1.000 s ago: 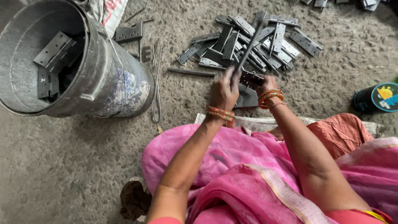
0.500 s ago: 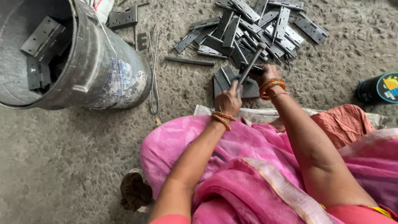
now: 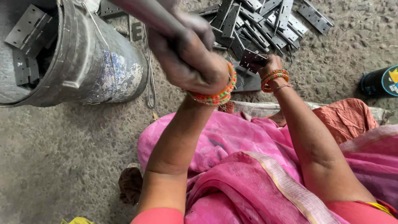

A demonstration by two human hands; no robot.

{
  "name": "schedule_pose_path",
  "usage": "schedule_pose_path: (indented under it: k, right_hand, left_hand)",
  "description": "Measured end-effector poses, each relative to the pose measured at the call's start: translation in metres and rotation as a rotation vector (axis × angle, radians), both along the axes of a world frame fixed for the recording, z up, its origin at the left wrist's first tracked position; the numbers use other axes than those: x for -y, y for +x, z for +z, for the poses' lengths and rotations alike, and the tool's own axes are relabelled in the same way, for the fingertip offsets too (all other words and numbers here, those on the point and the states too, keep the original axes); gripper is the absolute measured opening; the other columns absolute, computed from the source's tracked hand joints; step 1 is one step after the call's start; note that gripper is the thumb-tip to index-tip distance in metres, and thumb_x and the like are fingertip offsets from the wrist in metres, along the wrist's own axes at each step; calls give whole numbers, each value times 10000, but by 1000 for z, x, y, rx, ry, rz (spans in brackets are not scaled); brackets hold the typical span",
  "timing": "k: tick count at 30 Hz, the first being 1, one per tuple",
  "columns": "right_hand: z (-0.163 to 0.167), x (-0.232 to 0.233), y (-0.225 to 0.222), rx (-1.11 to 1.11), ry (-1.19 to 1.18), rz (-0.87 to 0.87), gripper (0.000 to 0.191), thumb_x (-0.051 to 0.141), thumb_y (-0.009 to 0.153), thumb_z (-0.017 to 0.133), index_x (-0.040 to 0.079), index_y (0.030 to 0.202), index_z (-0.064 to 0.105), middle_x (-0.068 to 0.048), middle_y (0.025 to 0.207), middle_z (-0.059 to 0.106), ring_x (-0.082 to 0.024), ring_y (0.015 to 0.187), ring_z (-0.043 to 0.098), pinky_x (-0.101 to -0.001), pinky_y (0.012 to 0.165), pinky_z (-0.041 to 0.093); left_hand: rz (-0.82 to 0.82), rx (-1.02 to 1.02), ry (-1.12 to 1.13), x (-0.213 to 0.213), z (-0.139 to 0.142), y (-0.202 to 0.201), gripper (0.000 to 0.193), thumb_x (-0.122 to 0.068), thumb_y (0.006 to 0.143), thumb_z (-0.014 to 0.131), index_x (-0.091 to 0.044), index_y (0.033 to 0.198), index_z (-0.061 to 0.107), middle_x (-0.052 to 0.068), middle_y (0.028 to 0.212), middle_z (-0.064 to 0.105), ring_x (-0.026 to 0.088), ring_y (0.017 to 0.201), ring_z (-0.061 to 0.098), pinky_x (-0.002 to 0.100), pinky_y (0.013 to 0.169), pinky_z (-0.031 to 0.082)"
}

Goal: The person sits on the floor and assembles metal hinges by placing them on a metal block and striking them with a metal rod. They repeatedly pick up hinge parts, align them, and hammer them together before placing the finished pieces into a nearby bucket.

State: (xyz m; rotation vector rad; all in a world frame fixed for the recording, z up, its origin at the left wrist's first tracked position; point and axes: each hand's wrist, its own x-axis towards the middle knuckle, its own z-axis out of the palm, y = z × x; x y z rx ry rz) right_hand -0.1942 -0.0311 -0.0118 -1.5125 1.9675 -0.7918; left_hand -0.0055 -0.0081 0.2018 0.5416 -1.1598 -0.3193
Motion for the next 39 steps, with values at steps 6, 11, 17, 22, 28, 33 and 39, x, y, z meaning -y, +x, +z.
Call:
schedule_pose_path:
  k: [6, 11, 17, 22, 28, 33, 39]
  right_hand:
    - [-9, 14, 0, 756, 119, -203, 185, 118, 773, 783, 136, 949, 836, -23, 935, 840, -105, 816, 792, -308, 761, 625]
    - [-18, 13, -5, 143, -70, 127, 209, 57, 860, 844, 36, 1064, 806, -101, 956, 790, -146, 813, 711, -345, 750, 579]
    - [-15, 15, -7, 556, 126, -118, 329, 90, 830, 859, 18, 1126, 733, -71, 1011, 773, -156, 818, 734, -335, 728, 645]
    - [-23, 28, 6, 766, 281, 33, 385, 137, 903, 836, -27, 1205, 663, -99, 1035, 757, -199, 826, 751, -330, 733, 645]
    - [-37, 63, 54, -111, 304, 297, 458, 410, 814, 845, 99, 1145, 786, -129, 1018, 784, -257, 929, 744, -426, 828, 578]
    - [-59, 79, 82, -491, 265, 254, 638, 569, 639, 931, 160, 1110, 795, -224, 1158, 702, -421, 1123, 663, -497, 938, 549]
    - [-81, 95, 84, -366, 330, 253, 662, 353, 731, 875, 130, 1301, 624, -279, 1085, 730, -452, 988, 698, -535, 824, 583]
  left_hand:
    - [61, 1062, 812, -29, -138, -1, 301, -332, 1041, 561, -148, 1267, 636, 120, 560, 641, 297, 480, 645, 429, 397, 471]
    - [171, 935, 992, -15, -187, 15, 262, -374, 1048, 515, -191, 1171, 657, 116, 600, 652, 330, 528, 678, 490, 461, 503]
    - [564, 161, 1417, 21, -191, 69, 281, -311, 1058, 544, -95, 982, 707, 181, 834, 746, 364, 738, 718, 492, 637, 528]
    - [390, -464, 1821, 28, -213, 94, 229, -170, 984, 557, 18, 1044, 673, 227, 994, 742, 346, 869, 767, 470, 716, 625]
    - [306, -39, 1709, 38, -204, 83, 293, -175, 925, 633, 14, 1145, 680, 248, 1061, 733, 380, 960, 731, 475, 800, 587]
    - [62, -334, 1239, 27, -205, 53, 353, -95, 851, 767, -44, 1184, 659, 116, 1044, 719, 194, 868, 690, 351, 695, 579]
    - [-311, -583, 1336, 33, -208, 30, 140, -70, 897, 706, -88, 1035, 708, 14, 830, 701, 122, 617, 634, 274, 509, 517]
